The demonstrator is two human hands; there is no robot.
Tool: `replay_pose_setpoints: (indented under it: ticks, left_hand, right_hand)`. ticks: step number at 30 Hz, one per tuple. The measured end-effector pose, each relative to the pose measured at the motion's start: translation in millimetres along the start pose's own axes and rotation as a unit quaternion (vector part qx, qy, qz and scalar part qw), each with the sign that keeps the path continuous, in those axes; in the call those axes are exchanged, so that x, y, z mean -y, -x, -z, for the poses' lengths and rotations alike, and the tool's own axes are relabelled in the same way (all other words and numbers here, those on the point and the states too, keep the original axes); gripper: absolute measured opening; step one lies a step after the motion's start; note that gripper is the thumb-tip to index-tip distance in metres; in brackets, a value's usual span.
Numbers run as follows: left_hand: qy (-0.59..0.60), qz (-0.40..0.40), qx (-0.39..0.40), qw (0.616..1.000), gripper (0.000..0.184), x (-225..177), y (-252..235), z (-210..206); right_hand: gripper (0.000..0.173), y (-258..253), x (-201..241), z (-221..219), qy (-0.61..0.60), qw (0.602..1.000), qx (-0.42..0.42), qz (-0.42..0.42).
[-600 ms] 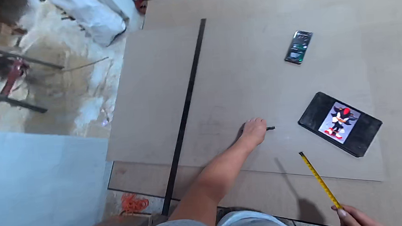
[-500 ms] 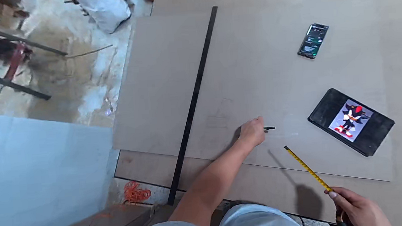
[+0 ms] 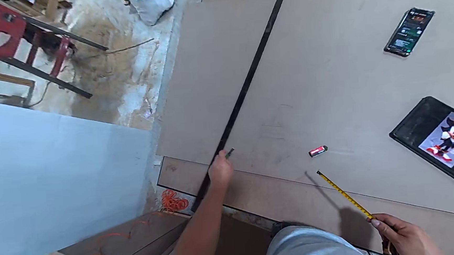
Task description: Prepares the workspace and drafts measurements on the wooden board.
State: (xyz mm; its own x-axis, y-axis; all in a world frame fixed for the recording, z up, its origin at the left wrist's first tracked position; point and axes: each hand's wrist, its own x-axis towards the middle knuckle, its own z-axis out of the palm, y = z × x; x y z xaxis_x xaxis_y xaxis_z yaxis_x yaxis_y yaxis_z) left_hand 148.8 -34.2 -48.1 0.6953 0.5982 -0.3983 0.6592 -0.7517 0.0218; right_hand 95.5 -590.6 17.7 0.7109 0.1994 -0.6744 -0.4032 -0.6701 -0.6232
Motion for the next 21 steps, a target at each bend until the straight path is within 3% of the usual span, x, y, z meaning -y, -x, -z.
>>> replay_pose_setpoints:
  ticks: [5, 8, 12, 15, 18, 21]
  left_hand:
    - [0.000, -0.013, 0.004, 1.000, 0.051, 7, -50, 38]
    - [0.075, -0.081, 0.026, 0.994, 0.044, -19, -33, 45]
    - [0.200, -0.188, 0.145, 0.951, 0.045, -57, 14, 7]
    - [0.159, -0.239, 0.199, 0.937, 0.033, -71, 27, -8]
    - [0.094, -0.236, 0.168, 0.953, 0.023, -59, 14, -6]
    - [0.102, -0.180, 0.143, 0.968, 0.024, -42, -24, 4]
  right_hand:
    - [0.030, -24, 5, -21, 0.049, 0.999, -0.001, 0.021]
    - [0.026, -59, 45, -36, 0.112, 0.992, 0.027, 0.042]
    - [0.024, -111, 101, -73, 0.193, 0.975, 0.061, 0.089]
    - [0.026, -143, 127, -93, 0.217, 0.966, 0.082, 0.118]
    - [0.026, -165, 145, -99, 0.226, 0.963, 0.091, 0.119]
    - [0.025, -183, 152, -90, 0.230, 0.967, 0.060, 0.088]
